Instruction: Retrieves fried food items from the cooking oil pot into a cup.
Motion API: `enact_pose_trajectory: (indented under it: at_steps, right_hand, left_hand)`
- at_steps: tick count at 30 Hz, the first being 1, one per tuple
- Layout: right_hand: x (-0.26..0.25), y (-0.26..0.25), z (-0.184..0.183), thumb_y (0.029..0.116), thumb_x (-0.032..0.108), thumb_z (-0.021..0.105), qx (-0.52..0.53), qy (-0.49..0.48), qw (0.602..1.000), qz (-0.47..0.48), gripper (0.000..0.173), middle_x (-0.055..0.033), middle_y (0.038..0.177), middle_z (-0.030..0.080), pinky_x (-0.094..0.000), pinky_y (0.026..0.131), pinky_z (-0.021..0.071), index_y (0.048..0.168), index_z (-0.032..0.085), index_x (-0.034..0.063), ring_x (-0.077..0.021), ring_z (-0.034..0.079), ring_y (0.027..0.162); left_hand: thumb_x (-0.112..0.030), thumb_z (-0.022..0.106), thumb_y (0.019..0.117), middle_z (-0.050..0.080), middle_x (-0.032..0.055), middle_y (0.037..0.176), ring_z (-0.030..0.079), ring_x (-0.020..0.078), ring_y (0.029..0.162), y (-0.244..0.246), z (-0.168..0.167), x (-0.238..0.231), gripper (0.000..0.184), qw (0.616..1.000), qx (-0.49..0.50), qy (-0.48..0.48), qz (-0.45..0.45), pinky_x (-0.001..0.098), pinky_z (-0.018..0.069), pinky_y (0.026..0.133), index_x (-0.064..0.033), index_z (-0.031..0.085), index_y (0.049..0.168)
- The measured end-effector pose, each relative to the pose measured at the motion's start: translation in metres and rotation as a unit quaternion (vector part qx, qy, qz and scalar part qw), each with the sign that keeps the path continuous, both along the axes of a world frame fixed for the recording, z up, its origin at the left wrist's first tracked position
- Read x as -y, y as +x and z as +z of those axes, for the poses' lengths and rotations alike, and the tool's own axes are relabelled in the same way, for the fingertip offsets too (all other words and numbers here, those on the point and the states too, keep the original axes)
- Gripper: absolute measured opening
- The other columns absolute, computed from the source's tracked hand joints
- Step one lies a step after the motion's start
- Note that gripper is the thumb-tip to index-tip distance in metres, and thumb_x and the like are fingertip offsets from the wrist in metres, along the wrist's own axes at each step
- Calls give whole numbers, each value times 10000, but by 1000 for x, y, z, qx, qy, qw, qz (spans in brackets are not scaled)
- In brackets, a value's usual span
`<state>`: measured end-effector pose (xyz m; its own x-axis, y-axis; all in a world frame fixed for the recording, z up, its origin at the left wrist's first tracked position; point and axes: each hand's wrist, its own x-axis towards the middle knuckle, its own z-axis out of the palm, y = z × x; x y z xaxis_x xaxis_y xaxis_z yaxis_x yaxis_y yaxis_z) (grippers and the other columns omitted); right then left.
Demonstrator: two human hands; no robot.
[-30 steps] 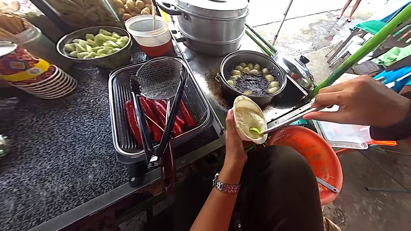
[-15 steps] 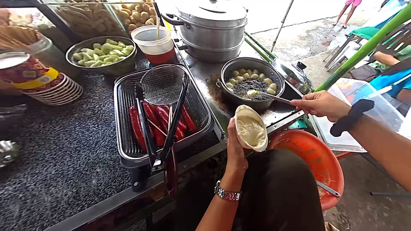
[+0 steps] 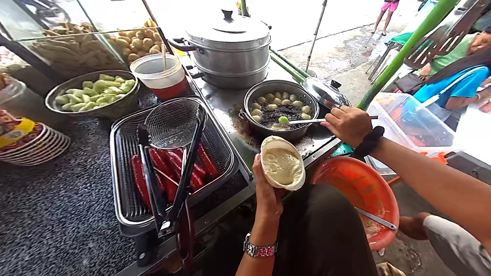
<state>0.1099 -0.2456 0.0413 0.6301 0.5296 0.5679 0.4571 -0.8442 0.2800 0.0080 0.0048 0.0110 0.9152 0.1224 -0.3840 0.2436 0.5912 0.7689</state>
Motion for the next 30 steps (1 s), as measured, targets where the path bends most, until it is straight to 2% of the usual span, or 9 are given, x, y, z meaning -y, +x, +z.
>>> enact_pose_trajectory:
  at_steps: [6,8,11,13,15,19,22,27,30]
  right_hand:
    - [-14,-16,12,1008,238,666,-181,279,939,-92,269,-201,925,663,-552,668,554,982,677,-30,-364,685,812]
    - [-20,-24,13,1026,215,636,-302,432,846,-83,246,-194,935,678,-511,702,560,1108,654,-16,-313,667,781]
    - [-38,-35,19,1067,177,556,-450,628,634,-29,262,-81,934,614,-254,605,467,1268,564,9,-101,536,658]
    - [-50,-44,20,1075,154,532,-490,719,493,13,225,-32,893,607,-187,552,458,1262,537,29,-50,536,615]
    - [-60,-53,20,1081,142,516,-513,749,418,31,185,-23,877,608,-182,545,460,1230,542,36,-51,548,618]
    - [-62,-63,18,1088,137,497,-539,736,408,49,179,-12,871,591,-178,538,454,1230,538,35,-49,544,620]
    - [-53,-63,19,1091,144,493,-543,726,419,43,187,-12,885,594,-182,544,467,1244,534,44,-52,551,623]
    - [-43,-64,19,1093,147,489,-554,714,427,26,182,-8,921,622,-202,594,498,1247,535,63,-63,596,694]
    - [-46,-73,20,1095,152,481,-551,726,412,21,183,-3,908,635,-194,576,489,1246,541,67,-57,592,670]
  left_hand:
    - [-548,195,1081,713,75,1155,735,243,981,0,0,-2,549,997,77,-2,8,462,637,678,-202,511,1368]
    - [-592,171,1055,703,75,1179,724,256,1012,-1,4,-3,592,995,92,-22,-11,491,630,707,-213,500,1368]
    - [-648,158,1033,689,93,1221,719,286,1024,-4,14,-7,645,992,111,-56,-20,511,624,696,-225,495,1384]
    - [-687,156,1012,678,92,1238,718,294,999,-9,27,-11,668,991,116,-73,-12,503,618,678,-249,480,1397]
    - [-708,136,1004,667,110,1256,726,312,973,-14,47,-23,691,986,140,-88,5,495,626,683,-250,427,1431]
    - [-664,17,1019,629,176,1273,719,325,1010,-18,82,-66,745,964,248,-73,62,443,633,755,-140,258,1490]
    - [-603,-12,1041,673,165,1154,733,283,983,-24,101,-84,711,951,280,-42,123,395,635,784,-72,282,1412]
    - [-702,121,1015,597,173,1334,698,346,1045,-33,90,-70,740,960,261,-57,83,493,623,755,-183,267,1522]
    - [-707,78,1007,660,135,1263,738,309,959,-37,78,-42,731,975,202,-61,62,454,640,691,-206,313,1484]
